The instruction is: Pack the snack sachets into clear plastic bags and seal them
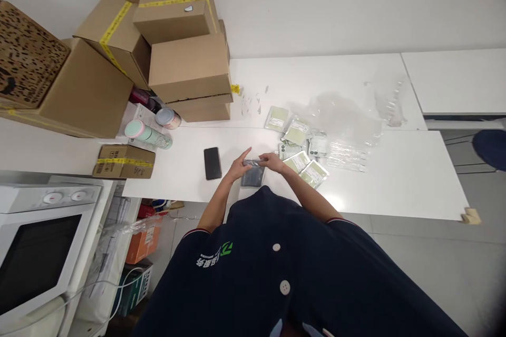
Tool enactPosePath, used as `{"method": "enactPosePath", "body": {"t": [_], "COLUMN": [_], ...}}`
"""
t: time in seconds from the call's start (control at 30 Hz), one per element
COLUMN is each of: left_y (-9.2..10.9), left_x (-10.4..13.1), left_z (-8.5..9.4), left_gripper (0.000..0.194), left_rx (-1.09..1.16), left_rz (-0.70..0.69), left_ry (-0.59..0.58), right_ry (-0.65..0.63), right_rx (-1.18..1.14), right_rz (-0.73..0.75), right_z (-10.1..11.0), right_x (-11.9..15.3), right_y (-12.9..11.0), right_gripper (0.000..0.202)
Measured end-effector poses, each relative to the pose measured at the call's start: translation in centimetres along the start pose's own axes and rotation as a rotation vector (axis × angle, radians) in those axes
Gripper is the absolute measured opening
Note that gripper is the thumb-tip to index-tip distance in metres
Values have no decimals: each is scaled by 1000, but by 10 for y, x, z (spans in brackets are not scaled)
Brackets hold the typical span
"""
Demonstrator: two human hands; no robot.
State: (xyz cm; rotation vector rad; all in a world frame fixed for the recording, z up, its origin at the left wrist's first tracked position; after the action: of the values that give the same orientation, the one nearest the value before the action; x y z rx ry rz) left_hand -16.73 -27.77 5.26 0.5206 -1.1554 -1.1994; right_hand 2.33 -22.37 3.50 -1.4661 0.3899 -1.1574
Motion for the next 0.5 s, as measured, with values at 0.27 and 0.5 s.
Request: {"method": "enactPosePath", "body": {"t": [0.27,0.5], "left_y": [22,22], "left_x": [-1,-4], "left_z": [30,36], "left_gripper": [20,20], "left_rx": [-732,-612], "left_rz": [8,-82], "left_ry": [2,-277], "right_ry": [-143,-274], "right_rx": [666,604], "right_rz": [264,351], "right_z": [-7,-15], "right_x": [10,8], "right_y": [-45,-61], "right_gripper": [20,18]}}
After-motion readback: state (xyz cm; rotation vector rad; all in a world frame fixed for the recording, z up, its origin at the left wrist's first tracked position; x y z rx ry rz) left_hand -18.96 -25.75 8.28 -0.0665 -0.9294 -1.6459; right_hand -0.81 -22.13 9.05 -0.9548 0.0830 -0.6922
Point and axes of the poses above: each hand's wrist, its own x-axis away from the middle knuckle, its own z-axis out of the back of the hand, y = z × x, the point moved 1 cm from there along -x, towards the middle knuckle, and after that the axes turned 10 degrees about -x, right-handed, at the moved point
